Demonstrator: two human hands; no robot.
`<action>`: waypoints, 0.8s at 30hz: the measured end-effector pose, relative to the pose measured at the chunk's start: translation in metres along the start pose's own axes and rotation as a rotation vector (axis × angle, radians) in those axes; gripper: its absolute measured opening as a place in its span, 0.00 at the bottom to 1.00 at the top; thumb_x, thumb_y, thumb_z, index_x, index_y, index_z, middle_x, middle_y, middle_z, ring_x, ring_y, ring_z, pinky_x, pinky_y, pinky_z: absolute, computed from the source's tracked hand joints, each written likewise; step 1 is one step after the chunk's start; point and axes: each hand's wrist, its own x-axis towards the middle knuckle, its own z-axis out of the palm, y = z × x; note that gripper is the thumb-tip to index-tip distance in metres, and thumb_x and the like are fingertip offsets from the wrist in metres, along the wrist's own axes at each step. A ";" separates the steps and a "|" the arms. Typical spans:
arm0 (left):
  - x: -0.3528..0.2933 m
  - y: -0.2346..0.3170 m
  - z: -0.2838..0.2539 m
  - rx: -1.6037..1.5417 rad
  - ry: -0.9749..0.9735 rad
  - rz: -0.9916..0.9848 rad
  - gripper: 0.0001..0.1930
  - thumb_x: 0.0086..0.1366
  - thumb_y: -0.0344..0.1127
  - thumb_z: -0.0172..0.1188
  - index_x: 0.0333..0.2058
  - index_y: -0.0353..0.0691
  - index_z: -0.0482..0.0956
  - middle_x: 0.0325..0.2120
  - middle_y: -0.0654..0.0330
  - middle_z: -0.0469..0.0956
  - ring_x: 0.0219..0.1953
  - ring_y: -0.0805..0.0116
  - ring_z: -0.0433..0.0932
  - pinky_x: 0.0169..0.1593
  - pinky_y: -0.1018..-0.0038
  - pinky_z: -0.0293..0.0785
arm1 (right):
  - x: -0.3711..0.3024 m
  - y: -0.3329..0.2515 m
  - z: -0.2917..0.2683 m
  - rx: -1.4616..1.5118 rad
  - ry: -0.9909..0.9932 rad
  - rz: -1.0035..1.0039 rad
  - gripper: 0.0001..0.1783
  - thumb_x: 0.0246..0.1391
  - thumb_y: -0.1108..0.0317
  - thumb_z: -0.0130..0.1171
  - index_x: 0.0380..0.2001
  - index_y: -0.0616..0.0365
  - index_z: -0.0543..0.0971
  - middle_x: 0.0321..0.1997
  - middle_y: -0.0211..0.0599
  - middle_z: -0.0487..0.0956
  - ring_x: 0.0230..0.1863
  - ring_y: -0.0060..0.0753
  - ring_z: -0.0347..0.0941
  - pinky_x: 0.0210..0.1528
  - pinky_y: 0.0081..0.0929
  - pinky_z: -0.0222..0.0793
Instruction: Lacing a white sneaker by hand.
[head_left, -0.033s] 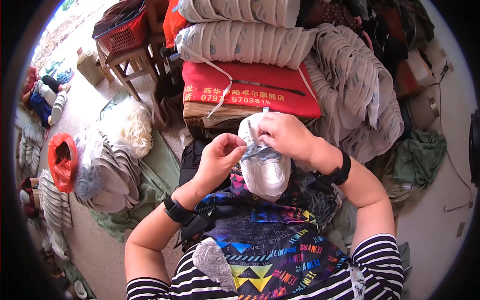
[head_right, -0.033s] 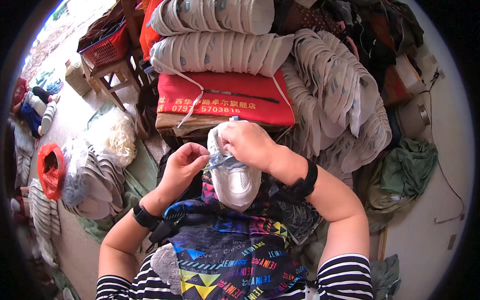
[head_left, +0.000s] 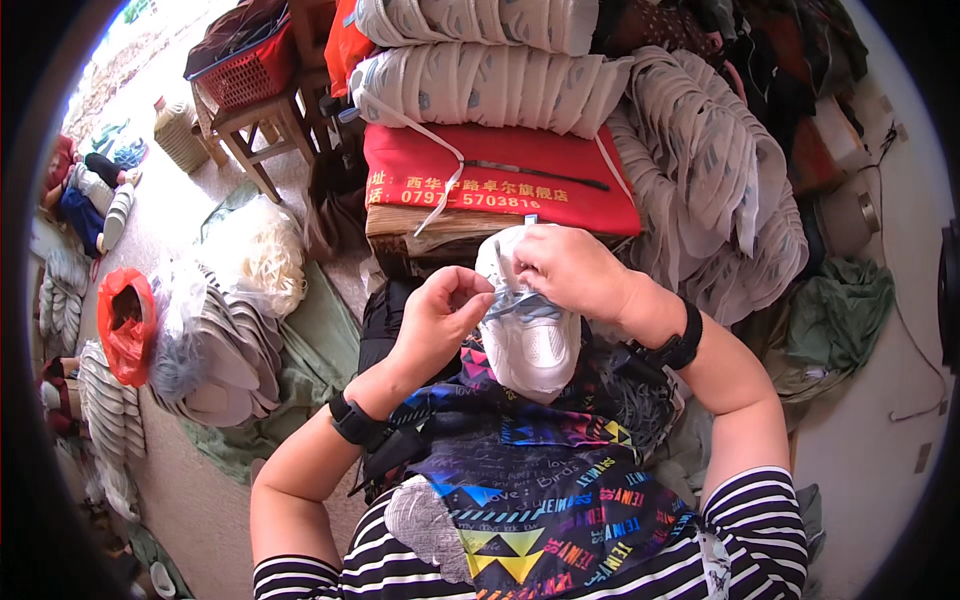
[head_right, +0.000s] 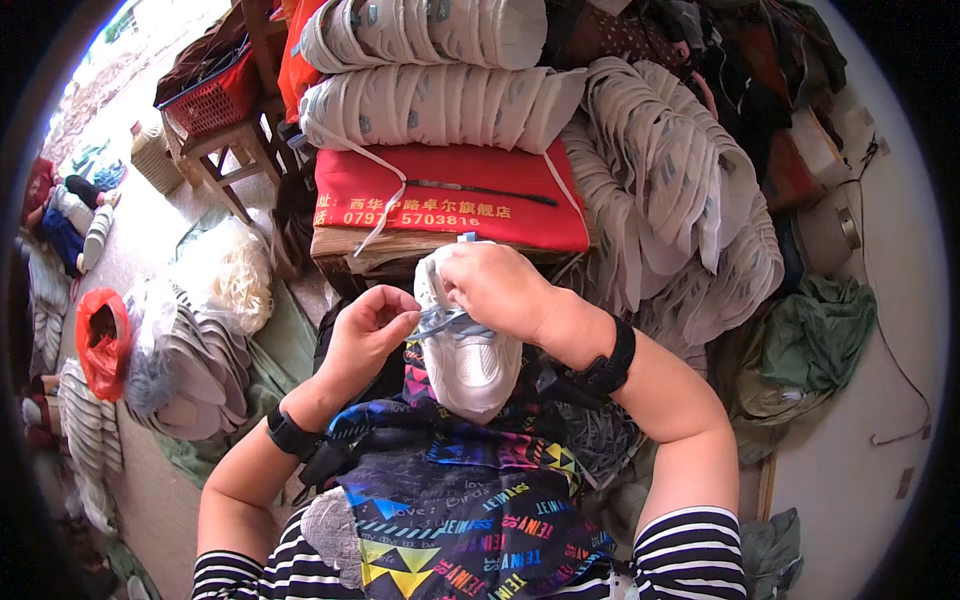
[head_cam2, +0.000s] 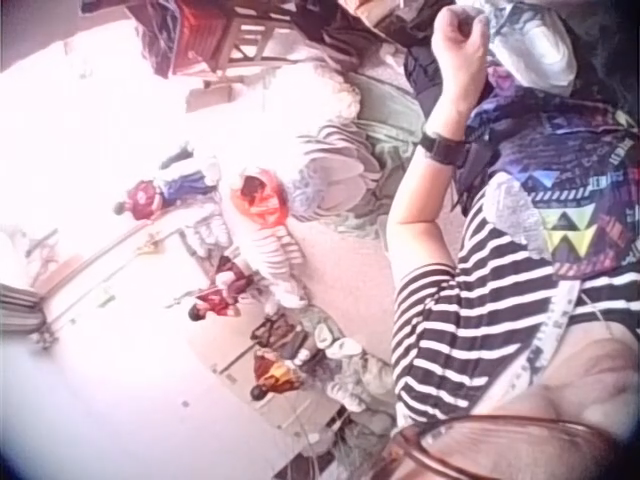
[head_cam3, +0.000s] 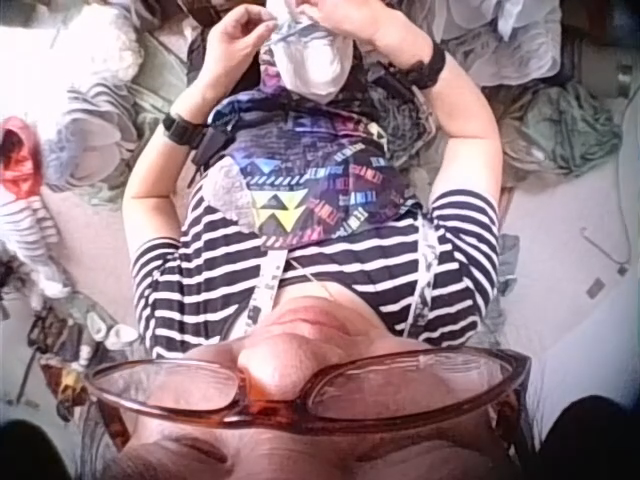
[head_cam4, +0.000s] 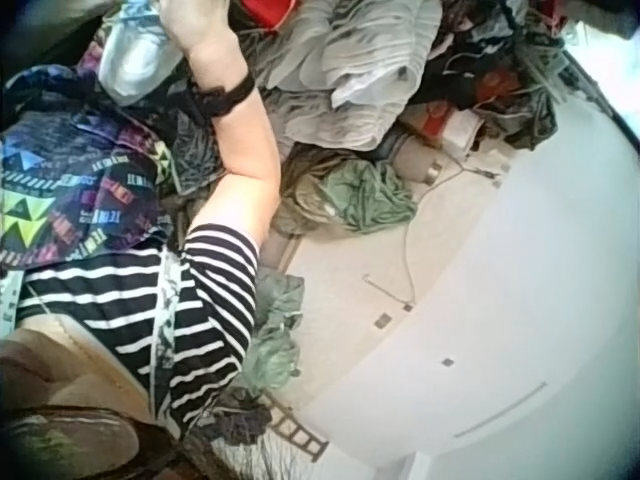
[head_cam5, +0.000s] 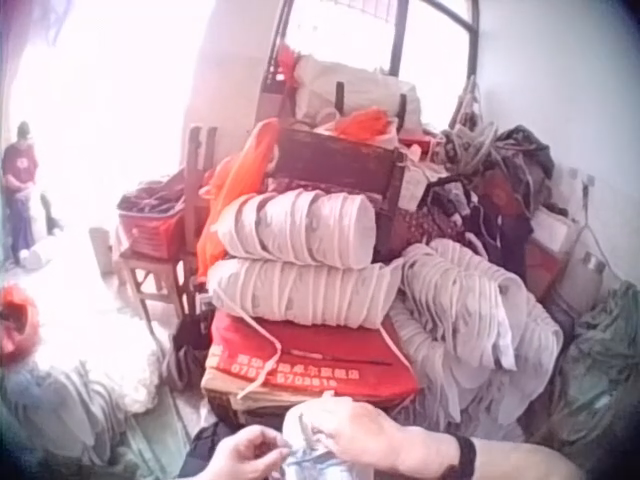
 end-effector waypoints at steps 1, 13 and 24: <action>0.001 0.001 0.002 0.122 0.021 0.032 0.05 0.64 0.28 0.61 0.37 0.36 0.75 0.29 0.69 0.72 0.31 0.82 0.69 0.36 0.81 0.68 | 0.001 0.000 0.000 -0.018 0.004 -0.019 0.05 0.45 0.71 0.58 0.27 0.59 0.78 0.32 0.43 0.77 0.38 0.50 0.74 0.41 0.43 0.71; 0.026 0.017 0.032 1.102 0.230 0.620 0.08 0.52 0.32 0.64 0.30 0.46 0.74 0.32 0.60 0.72 0.41 0.59 0.73 0.45 0.61 0.62 | 0.034 -0.065 -0.052 0.969 0.354 0.243 0.06 0.60 0.73 0.57 0.39 0.62 0.80 0.32 0.28 0.80 0.32 0.15 0.75 0.36 0.16 0.73; 0.042 0.010 0.043 1.302 0.155 0.649 0.07 0.54 0.35 0.61 0.31 0.41 0.74 0.34 0.56 0.73 0.42 0.56 0.72 0.43 0.60 0.64 | -0.007 -0.027 -0.045 1.125 0.365 0.231 0.18 0.59 0.77 0.55 0.52 0.62 0.71 0.51 0.37 0.73 0.41 0.19 0.76 0.43 0.19 0.73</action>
